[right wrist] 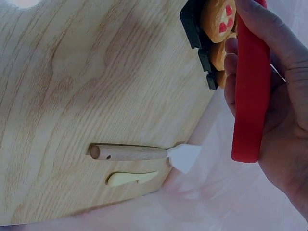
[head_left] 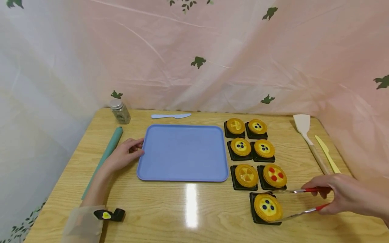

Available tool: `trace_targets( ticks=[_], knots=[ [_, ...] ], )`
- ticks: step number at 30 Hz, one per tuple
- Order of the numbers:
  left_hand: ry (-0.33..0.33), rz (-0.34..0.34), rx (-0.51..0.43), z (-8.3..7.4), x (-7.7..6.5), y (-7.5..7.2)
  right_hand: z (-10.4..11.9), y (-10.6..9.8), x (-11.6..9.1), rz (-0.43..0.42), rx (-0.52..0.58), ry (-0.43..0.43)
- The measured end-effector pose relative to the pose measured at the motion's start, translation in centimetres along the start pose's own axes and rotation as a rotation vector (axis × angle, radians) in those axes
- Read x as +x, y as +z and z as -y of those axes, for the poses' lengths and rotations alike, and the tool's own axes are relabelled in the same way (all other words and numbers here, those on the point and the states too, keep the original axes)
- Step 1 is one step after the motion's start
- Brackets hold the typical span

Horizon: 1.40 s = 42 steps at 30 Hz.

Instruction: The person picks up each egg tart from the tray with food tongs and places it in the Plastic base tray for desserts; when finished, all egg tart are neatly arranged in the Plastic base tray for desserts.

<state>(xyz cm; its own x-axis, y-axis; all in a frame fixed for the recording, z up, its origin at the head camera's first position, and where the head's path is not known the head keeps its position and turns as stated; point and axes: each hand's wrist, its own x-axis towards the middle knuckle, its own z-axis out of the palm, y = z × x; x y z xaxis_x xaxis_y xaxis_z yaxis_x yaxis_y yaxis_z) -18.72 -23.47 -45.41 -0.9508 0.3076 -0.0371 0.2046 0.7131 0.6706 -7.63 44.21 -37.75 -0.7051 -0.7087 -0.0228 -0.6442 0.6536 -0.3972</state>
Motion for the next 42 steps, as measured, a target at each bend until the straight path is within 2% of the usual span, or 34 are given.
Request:
trace_targets(
  ticks=[19,35,42],
  knots=[
    [-0.012,0.019,-0.004,-0.3,-0.1,-0.2,-0.3,0.7,-0.3,0.037,0.01,0.1],
    [0.0,0.025,-0.005,-0.3,-0.1,-0.2,-0.5,1.1,-0.4,0.005,-0.018,0.075],
    [-0.004,0.024,-0.005,-0.3,-0.1,-0.2,-0.5,1.3,-0.5,0.011,-0.021,0.096]
  ],
)
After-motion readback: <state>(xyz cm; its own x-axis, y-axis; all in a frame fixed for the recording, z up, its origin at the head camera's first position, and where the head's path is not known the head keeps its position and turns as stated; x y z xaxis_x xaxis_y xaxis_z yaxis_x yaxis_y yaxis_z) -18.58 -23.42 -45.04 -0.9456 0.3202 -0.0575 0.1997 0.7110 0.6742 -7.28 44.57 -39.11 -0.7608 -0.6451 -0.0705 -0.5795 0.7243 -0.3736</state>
